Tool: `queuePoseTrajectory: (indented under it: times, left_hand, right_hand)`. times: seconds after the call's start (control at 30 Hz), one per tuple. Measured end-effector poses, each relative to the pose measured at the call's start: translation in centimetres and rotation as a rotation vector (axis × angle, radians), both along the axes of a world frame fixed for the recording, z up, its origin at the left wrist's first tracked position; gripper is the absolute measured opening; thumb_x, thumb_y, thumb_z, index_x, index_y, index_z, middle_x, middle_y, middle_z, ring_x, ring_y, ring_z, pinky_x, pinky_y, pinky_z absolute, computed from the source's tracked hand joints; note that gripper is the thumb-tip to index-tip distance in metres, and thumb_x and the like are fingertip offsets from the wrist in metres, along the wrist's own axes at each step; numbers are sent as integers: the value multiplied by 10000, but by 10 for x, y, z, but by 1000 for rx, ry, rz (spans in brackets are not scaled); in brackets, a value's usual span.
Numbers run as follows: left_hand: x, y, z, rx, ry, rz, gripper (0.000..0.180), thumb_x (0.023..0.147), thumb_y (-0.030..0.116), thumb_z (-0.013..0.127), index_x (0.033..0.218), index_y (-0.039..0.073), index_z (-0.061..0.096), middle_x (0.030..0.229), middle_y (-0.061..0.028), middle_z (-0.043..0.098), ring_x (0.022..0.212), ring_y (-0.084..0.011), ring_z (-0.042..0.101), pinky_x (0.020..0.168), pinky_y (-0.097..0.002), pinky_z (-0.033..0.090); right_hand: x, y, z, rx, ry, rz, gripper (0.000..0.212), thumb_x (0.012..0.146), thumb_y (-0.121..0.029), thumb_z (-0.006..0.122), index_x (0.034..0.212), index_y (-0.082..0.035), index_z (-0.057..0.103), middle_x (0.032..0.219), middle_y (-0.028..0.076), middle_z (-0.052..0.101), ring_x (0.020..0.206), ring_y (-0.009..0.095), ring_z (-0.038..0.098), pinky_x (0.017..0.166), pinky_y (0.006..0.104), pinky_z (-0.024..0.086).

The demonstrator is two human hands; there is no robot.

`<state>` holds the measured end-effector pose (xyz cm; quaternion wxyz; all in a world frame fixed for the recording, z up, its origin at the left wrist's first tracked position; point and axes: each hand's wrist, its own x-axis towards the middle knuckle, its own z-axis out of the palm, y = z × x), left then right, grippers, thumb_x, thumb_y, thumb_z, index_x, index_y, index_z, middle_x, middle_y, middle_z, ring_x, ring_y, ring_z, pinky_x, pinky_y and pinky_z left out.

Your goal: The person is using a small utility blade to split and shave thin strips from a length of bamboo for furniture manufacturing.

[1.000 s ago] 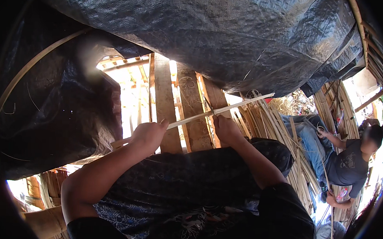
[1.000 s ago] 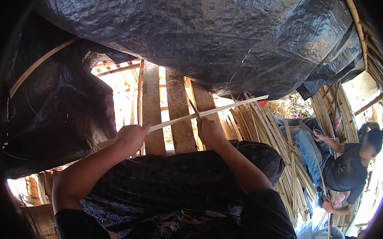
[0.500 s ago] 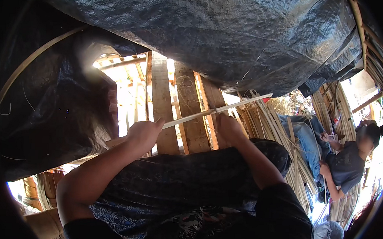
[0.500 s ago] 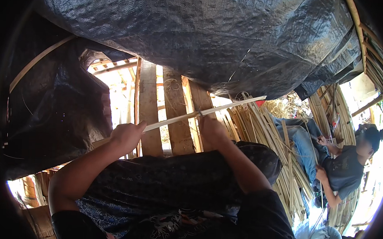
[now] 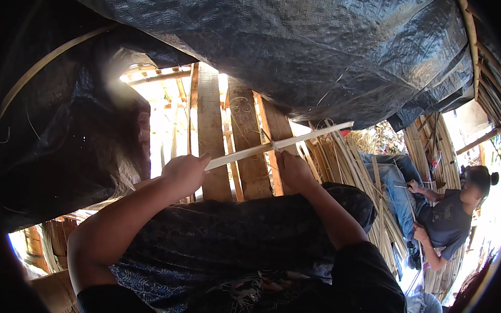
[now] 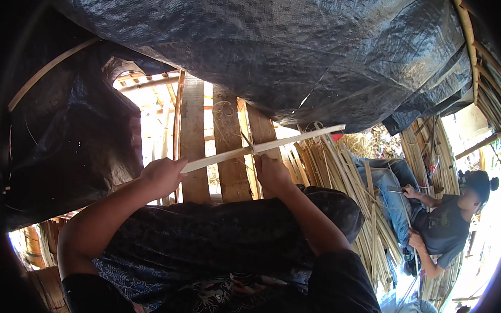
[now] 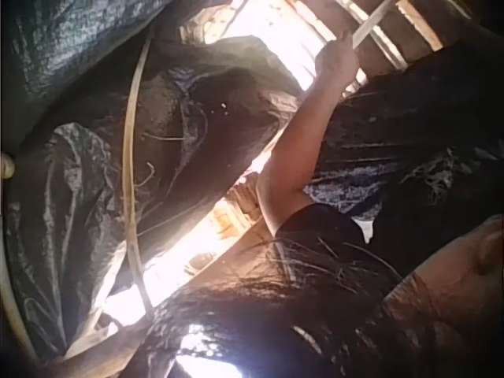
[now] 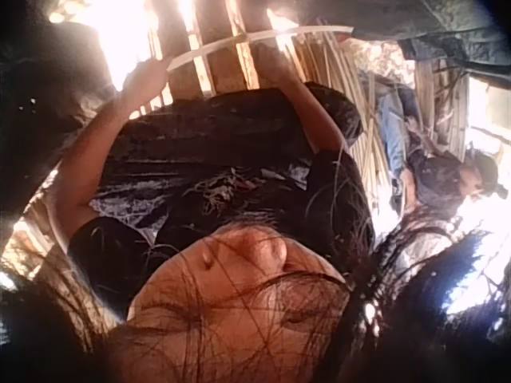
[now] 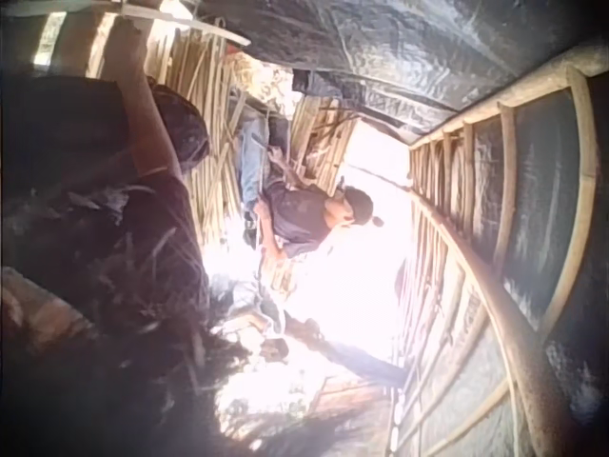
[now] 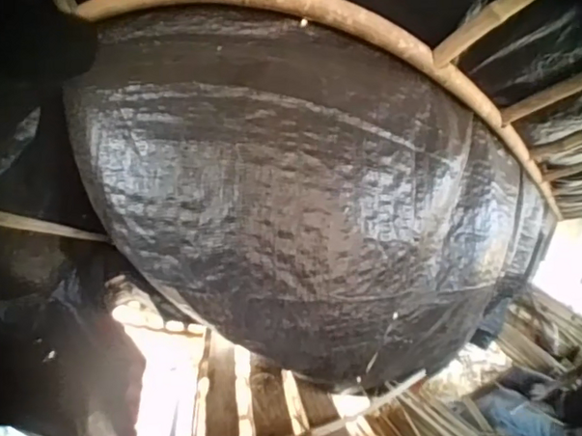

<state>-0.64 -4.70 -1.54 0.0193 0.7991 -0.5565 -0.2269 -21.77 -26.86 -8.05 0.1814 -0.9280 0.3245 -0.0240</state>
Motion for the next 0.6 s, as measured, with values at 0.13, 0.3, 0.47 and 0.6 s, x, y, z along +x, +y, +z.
queuePoseTrajectory:
  times: [0.13,0.3,0.47,0.6]
  left_hand:
    - [1,3,-7,-10,5,1,258,936,247,523,1094,43,529,748,-156,643,751,-356,648,672,-493,490]
    - [-5,2,4,-30,-54,-6,247,938,240,524,1086,43,534,744,-155,642,741,-348,649,663,-488,490]
    - [1,4,-6,-25,-79,-11,230,936,235,524,1072,50,536,739,-155,638,737,-348,647,658,-489,493]
    - [-3,5,0,-34,-91,-8,229,930,237,531,1072,57,539,733,-155,638,731,-349,647,645,-493,494]
  right_hand:
    - [7,14,11,33,38,-51,393,994,-319,383,873,16,550,779,281,633,751,457,622,699,548,491]
    - [-6,-14,1,-10,62,-50,417,997,-334,369,881,16,565,771,279,640,758,459,636,711,544,507]
    - [-1,-3,-1,0,64,-13,428,995,-323,354,915,27,588,802,291,641,803,462,633,764,542,491]
    - [-6,-23,-2,21,17,-65,397,980,-291,376,880,32,584,801,305,633,820,463,630,780,541,487]
